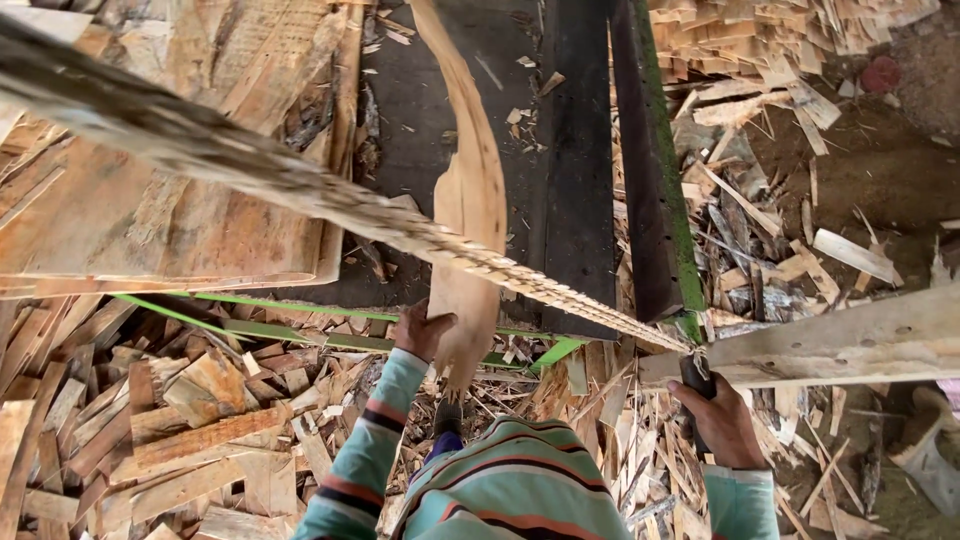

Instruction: Trimming and sizing thin pieces of wood bark using a manual lever cutter.

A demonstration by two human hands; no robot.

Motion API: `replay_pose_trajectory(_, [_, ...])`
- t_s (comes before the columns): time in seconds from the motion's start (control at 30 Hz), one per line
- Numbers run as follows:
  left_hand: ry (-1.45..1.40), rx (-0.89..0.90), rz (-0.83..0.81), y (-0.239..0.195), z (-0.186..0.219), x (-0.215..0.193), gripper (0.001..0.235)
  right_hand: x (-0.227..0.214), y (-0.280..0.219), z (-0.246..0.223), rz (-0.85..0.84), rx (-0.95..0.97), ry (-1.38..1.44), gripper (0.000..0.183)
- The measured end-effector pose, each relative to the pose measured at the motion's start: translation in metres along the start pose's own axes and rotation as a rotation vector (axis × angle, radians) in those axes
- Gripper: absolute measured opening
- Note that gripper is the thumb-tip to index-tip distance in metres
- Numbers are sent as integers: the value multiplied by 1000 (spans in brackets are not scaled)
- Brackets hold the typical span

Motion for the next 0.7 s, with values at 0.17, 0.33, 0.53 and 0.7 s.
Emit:
replay_pose_trajectory(0.17, [-203,132,-153,-20,54,53,23,2,-15,-13,-15,-31,20,47])
replay_pose_trajectory(0.33, [-451,-3,-160,-25,17,102,28,2,-14,-12,-21,-64,27,47])
replay_pose_trajectory(0.53, [-1179,-616,26,-47,-116,192,34,-8,5,-4,39,-381,-48,39])
replay_pose_trajectory(0.7, [-515,-134,-67,-55,-78,193,28,3,-16,-12,-104,-96,136,42])
Point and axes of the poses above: each hand's wrist, its own y-axis towards the middle knuckle, its own x-axis out of the palm, z = x × y, the point moved 10 cm from there along y, towards the middle knuckle, and after that the axes turned 10 degrees about x, right-handed, at the moved point
